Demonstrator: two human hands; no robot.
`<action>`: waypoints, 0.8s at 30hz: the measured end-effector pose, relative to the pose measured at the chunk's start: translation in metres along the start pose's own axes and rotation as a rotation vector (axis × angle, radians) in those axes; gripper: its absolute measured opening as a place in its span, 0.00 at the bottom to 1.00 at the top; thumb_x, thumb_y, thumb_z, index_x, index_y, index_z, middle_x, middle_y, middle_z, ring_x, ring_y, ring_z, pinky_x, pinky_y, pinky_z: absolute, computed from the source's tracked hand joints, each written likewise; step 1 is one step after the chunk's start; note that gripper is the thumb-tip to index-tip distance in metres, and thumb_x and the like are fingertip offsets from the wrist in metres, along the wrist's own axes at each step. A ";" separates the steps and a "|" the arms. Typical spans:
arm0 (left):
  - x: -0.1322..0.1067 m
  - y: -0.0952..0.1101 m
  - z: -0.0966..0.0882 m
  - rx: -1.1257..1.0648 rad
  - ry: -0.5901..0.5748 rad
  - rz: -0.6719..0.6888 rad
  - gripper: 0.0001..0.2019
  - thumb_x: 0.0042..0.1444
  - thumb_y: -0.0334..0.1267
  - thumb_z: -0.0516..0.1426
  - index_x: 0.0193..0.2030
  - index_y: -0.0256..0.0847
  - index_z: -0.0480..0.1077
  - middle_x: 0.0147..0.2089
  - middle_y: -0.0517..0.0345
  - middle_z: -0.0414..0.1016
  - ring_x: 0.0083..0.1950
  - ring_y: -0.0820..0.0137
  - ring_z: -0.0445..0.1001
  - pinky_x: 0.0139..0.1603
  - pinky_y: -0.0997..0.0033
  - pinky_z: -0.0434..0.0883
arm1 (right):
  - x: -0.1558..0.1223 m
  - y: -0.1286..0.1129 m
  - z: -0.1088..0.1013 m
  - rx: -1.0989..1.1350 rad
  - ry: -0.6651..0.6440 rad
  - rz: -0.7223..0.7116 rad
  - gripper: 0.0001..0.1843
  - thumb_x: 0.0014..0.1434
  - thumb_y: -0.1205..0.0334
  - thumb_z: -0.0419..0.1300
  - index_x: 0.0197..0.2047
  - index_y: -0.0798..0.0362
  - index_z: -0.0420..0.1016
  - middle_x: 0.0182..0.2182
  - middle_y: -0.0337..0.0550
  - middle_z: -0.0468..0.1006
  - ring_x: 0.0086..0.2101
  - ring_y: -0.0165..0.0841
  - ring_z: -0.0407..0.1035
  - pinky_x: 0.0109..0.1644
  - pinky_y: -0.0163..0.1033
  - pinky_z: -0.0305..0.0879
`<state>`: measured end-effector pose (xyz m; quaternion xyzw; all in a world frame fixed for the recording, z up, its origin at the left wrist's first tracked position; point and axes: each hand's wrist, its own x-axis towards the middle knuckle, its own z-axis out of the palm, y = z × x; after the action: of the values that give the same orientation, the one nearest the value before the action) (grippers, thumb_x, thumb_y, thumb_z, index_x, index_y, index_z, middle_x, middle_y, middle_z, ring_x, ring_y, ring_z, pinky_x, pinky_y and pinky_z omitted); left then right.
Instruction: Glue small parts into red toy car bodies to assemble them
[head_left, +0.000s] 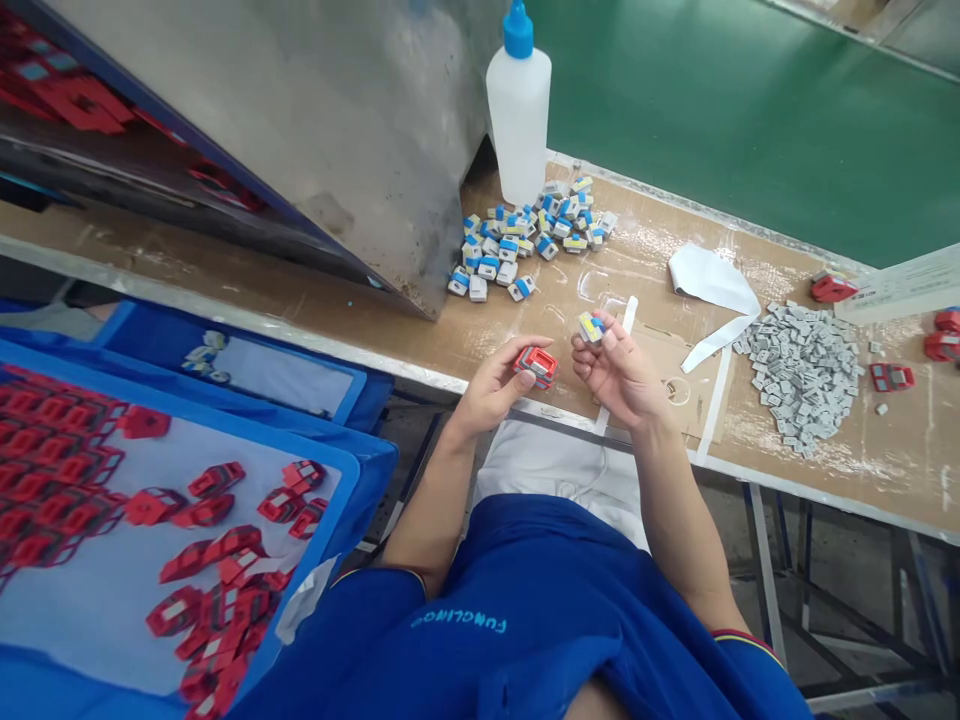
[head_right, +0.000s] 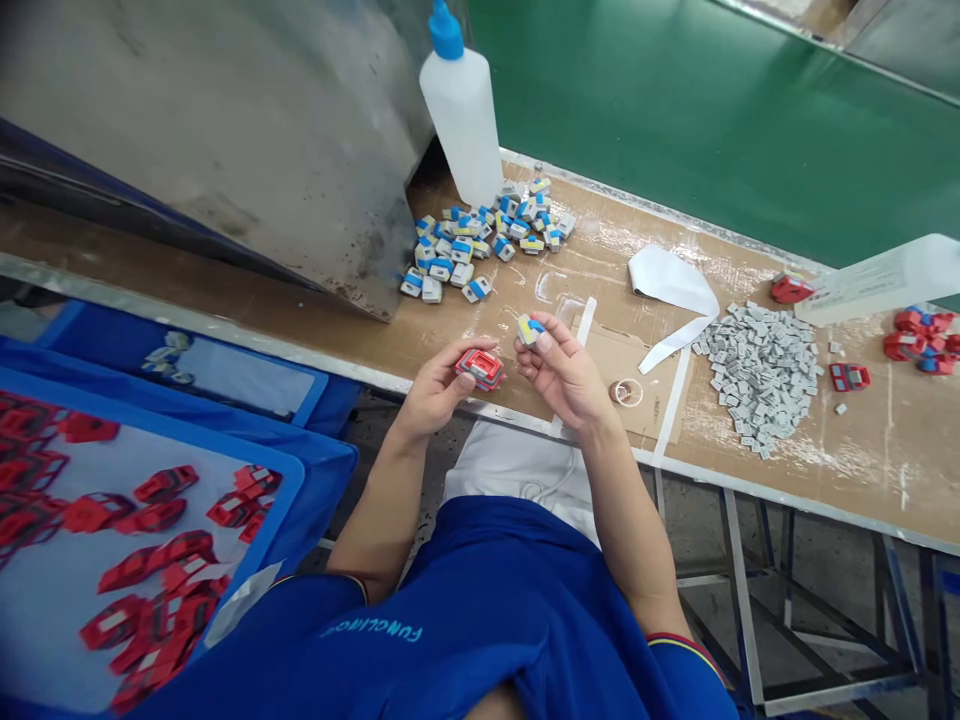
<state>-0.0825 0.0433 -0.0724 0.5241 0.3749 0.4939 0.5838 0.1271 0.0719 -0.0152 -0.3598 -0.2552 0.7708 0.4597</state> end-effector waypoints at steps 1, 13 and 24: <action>-0.001 0.000 -0.001 -0.003 -0.018 -0.007 0.33 0.64 0.62 0.66 0.66 0.40 0.77 0.52 0.47 0.83 0.49 0.63 0.83 0.51 0.68 0.78 | 0.000 0.001 0.000 -0.012 0.005 -0.010 0.29 0.47 0.46 0.83 0.47 0.42 0.77 0.36 0.35 0.80 0.36 0.29 0.72 0.37 0.33 0.71; -0.007 0.010 -0.002 -0.184 -0.099 0.046 0.31 0.62 0.57 0.70 0.66 0.43 0.73 0.50 0.48 0.85 0.46 0.62 0.87 0.48 0.68 0.82 | -0.016 -0.003 0.005 -0.366 -0.029 -0.107 0.28 0.54 0.40 0.80 0.51 0.45 0.80 0.39 0.40 0.88 0.37 0.33 0.77 0.49 0.42 0.79; 0.000 0.024 0.013 -0.142 -0.009 0.110 0.27 0.57 0.61 0.72 0.52 0.41 0.79 0.46 0.49 0.86 0.44 0.66 0.85 0.45 0.71 0.81 | -0.067 -0.010 0.033 -0.789 0.060 -0.424 0.18 0.67 0.49 0.72 0.58 0.41 0.84 0.49 0.46 0.84 0.48 0.40 0.80 0.56 0.49 0.82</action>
<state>-0.0741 0.0390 -0.0464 0.5035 0.3069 0.5484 0.5930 0.1278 0.0148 0.0335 -0.4693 -0.5843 0.4926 0.4424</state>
